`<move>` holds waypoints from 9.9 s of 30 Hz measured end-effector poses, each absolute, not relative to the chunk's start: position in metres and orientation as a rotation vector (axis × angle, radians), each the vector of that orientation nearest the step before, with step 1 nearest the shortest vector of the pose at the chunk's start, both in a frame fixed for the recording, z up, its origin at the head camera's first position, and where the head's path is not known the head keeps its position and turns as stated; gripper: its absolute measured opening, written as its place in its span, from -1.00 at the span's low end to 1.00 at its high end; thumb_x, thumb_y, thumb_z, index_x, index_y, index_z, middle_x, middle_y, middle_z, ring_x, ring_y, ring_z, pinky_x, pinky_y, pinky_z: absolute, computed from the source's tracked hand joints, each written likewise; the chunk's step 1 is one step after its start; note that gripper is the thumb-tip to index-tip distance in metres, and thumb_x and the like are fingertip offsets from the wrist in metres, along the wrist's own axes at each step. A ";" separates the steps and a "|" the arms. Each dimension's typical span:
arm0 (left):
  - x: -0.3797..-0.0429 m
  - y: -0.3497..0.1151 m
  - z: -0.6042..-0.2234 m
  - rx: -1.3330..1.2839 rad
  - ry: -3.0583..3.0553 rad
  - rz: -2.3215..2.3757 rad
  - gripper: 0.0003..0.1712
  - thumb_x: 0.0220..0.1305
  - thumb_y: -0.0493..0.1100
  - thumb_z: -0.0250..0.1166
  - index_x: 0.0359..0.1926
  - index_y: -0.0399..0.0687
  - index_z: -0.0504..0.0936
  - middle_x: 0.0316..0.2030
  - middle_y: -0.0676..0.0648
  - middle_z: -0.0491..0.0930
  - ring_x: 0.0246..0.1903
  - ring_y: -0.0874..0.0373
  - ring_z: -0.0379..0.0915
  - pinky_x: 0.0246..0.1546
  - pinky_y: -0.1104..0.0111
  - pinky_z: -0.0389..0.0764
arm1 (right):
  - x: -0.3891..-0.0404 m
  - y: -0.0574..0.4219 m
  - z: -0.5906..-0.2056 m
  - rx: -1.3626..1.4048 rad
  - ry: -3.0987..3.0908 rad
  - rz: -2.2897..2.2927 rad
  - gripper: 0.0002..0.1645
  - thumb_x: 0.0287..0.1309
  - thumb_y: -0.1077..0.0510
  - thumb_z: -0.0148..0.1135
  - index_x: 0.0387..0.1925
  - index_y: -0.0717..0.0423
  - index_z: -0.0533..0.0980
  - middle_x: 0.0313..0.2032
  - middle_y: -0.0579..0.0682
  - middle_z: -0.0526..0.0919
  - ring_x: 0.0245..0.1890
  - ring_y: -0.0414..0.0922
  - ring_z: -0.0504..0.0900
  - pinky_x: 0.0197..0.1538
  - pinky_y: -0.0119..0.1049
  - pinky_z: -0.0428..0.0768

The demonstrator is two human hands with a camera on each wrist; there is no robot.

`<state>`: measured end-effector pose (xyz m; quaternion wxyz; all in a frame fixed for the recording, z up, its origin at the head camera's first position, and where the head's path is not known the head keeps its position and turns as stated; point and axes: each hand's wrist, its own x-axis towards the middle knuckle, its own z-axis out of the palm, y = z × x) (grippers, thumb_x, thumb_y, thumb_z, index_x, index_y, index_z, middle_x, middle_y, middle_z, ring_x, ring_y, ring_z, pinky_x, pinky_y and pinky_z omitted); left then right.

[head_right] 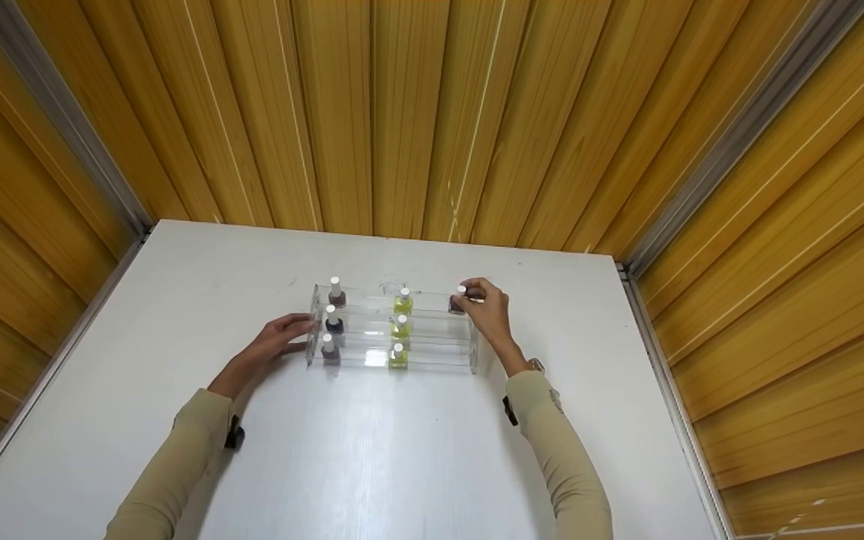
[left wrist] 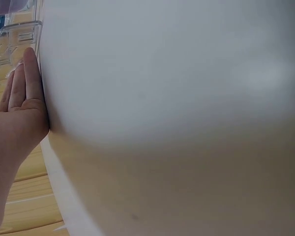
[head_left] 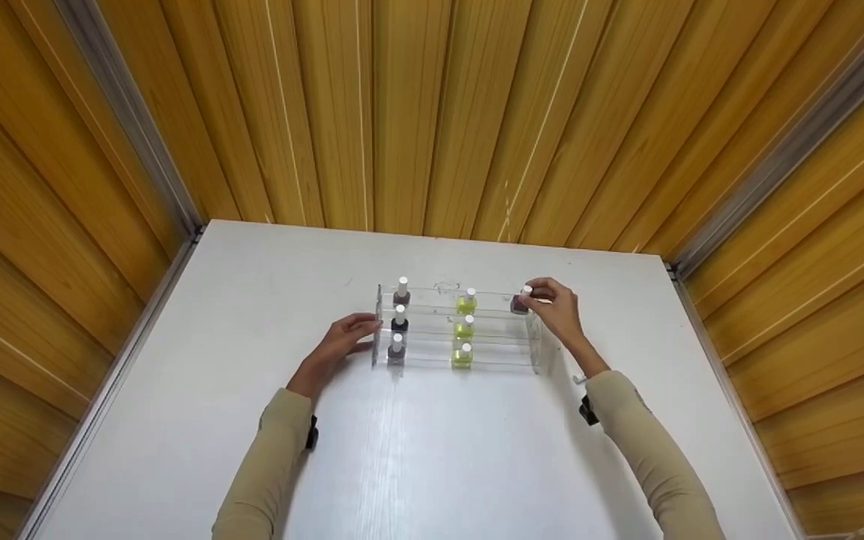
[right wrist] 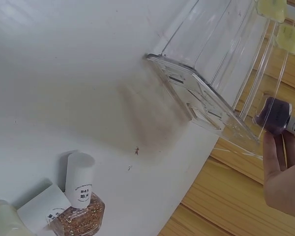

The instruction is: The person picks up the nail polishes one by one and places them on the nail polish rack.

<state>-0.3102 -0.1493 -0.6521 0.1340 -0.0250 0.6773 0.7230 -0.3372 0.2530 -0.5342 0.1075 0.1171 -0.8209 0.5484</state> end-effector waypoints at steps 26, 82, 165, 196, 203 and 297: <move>-0.307 -0.149 -0.649 -0.037 2.003 2.061 -0.38 0.46 -0.06 0.29 0.37 -0.33 0.41 0.30 -0.32 0.53 0.35 -0.14 0.43 0.35 0.11 0.61 | -0.329 0.261 -0.526 0.421 -2.454 1.598 -0.67 0.18 0.46 0.37 -0.03 0.56 0.56 -0.07 0.57 0.65 0.00 0.42 0.67 0.04 -0.34 0.79; -0.304 -0.144 -0.654 -0.067 2.020 2.042 -0.40 0.45 -0.03 0.30 0.35 -0.27 0.45 0.26 -0.27 0.58 0.29 -0.07 0.50 0.33 0.13 0.63 | -0.290 0.400 -0.627 0.104 -2.969 1.322 -0.60 0.33 0.16 0.35 0.05 0.39 0.64 -0.03 0.35 0.73 -0.25 -0.34 0.64 -0.24 -0.61 0.60; -0.309 -0.148 -0.651 -0.083 2.015 2.033 -0.36 0.45 0.02 0.31 0.37 -0.24 0.43 0.33 -0.27 0.52 0.38 -0.11 0.41 0.39 0.13 0.57 | -0.311 0.292 -0.559 0.156 -2.512 1.706 -0.58 0.24 0.29 0.41 0.06 0.45 0.54 -0.04 0.30 0.71 -0.20 -0.38 0.67 -0.12 -0.63 0.67; -0.308 -0.144 -0.651 -0.091 1.993 2.078 -0.41 0.44 -0.04 0.32 0.33 -0.27 0.46 0.28 -0.27 0.56 0.33 -0.08 0.46 0.35 0.13 0.60 | -0.291 0.263 -0.551 0.349 -2.572 1.638 -0.62 0.18 0.43 0.38 0.00 0.57 0.53 -0.04 0.50 0.66 0.03 0.36 0.68 0.05 -0.30 0.77; -0.309 -0.145 -0.651 -0.081 2.006 2.052 -0.36 0.43 0.02 0.33 0.36 -0.25 0.45 0.33 -0.29 0.51 0.39 -0.13 0.39 0.37 0.12 0.59 | -0.291 0.264 -0.553 0.397 -2.546 1.615 -0.62 0.14 0.44 0.41 -0.03 0.59 0.53 -0.07 0.50 0.67 0.01 0.39 0.68 0.14 0.06 0.74; -0.308 -0.146 -0.650 -0.113 2.001 2.060 -0.36 0.43 -0.01 0.33 0.36 -0.29 0.44 0.30 -0.29 0.53 0.33 -0.07 0.45 0.35 0.13 0.60 | -0.278 0.389 -0.606 -0.157 -2.643 1.699 -0.47 0.22 0.14 0.46 0.08 0.42 0.52 -0.25 -0.12 0.73 -0.30 -0.44 0.64 -0.21 -0.53 0.72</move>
